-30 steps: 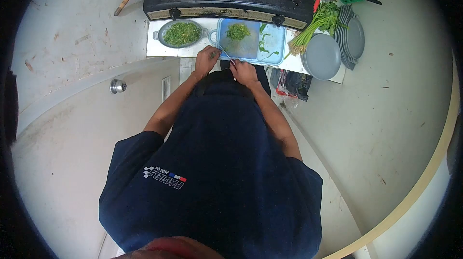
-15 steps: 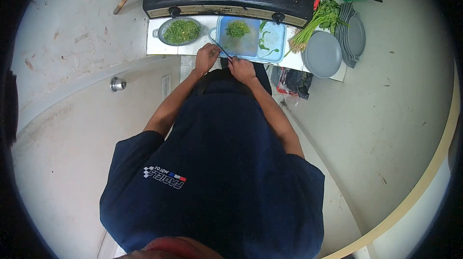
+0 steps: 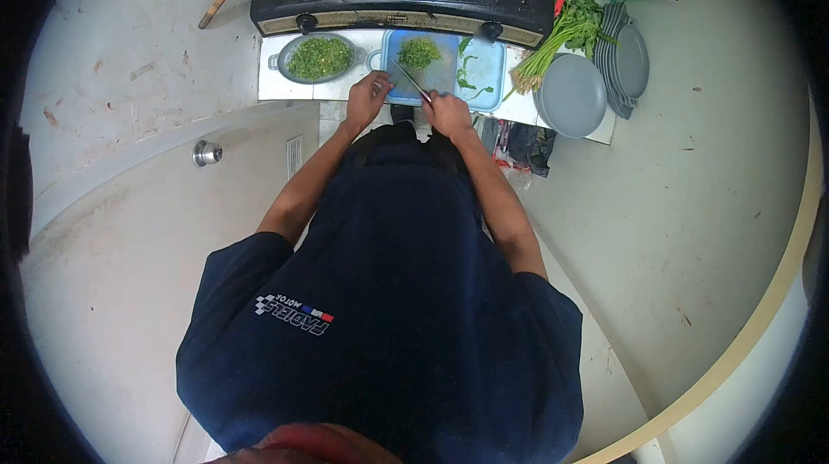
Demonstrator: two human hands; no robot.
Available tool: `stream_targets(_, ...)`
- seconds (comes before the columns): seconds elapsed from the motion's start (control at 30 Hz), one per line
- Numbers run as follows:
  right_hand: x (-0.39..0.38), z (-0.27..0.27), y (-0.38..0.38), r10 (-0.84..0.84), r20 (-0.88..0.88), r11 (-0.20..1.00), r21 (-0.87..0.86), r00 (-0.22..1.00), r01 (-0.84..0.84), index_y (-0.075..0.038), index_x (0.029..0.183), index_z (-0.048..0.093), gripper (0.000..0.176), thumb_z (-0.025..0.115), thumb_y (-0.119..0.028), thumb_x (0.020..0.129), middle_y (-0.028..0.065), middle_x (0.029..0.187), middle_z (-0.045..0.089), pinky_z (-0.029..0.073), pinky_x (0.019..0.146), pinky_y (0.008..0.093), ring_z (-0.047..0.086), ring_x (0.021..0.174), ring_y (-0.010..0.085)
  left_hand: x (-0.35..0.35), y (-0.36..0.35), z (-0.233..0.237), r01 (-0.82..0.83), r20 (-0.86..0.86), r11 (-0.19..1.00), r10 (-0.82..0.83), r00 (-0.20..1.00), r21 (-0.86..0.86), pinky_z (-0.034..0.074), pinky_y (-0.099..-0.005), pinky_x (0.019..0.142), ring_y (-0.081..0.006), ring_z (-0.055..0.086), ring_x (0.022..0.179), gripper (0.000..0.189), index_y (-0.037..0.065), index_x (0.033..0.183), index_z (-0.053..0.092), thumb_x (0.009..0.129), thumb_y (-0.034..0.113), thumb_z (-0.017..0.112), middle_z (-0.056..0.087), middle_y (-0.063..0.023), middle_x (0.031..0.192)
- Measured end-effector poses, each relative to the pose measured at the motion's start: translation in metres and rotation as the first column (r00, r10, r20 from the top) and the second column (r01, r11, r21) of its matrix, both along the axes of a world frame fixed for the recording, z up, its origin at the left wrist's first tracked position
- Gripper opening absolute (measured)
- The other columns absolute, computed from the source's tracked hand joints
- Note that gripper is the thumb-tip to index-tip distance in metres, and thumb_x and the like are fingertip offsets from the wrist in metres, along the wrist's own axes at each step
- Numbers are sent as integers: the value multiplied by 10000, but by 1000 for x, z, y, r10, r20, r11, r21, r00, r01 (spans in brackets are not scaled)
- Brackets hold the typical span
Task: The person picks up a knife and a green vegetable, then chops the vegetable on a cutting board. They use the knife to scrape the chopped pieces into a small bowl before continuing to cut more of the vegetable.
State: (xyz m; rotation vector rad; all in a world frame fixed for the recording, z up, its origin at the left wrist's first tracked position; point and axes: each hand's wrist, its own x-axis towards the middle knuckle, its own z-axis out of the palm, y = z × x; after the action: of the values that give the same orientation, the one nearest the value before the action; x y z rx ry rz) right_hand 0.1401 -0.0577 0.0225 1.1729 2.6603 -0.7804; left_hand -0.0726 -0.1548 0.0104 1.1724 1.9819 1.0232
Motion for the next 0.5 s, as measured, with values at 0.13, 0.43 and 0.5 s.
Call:
stream_targets(0.13, 3, 3, 11, -8, 1, 999, -43, 1000, 8, -42, 1056, 672, 333, 609, -354, 959, 264, 830, 701, 570, 757, 542, 707, 801, 445, 5, 11, 0, 71, -59, 996, -67, 996, 59, 546, -403, 702, -305, 689, 758, 157, 46, 1000, 735, 903, 168, 718, 733, -132, 944)
stream_targets(0.43, 12, 0, -14, -72, -54, 992, -110, 996, 65, -28, 985, 659, 341, 576, -359, 988, 261, 752, 684, 555, 719, 553, 690, 741, 457, 6, 12, -6, 225, -351, 973, -190, 917, 61, 518, -442, 766, -327, 660, 834, 92, 84, 944, 749, 879, 125, 698, 667, -96, 907)
stream_targets(0.5, 11, 2, -19, -78, -76, 991, -113, 994, 69, -16, 964, 666, 362, 582, -367, 985, 255, 744, 687, 563, 711, 548, 694, 725, 455, 6, 11, -6, 231, -356, 971, -197, 914, 55, 513, -446, 779, -319, 659, 858, 94, 83, 950, 744, 879, 126, 699, 666, -88, 916)
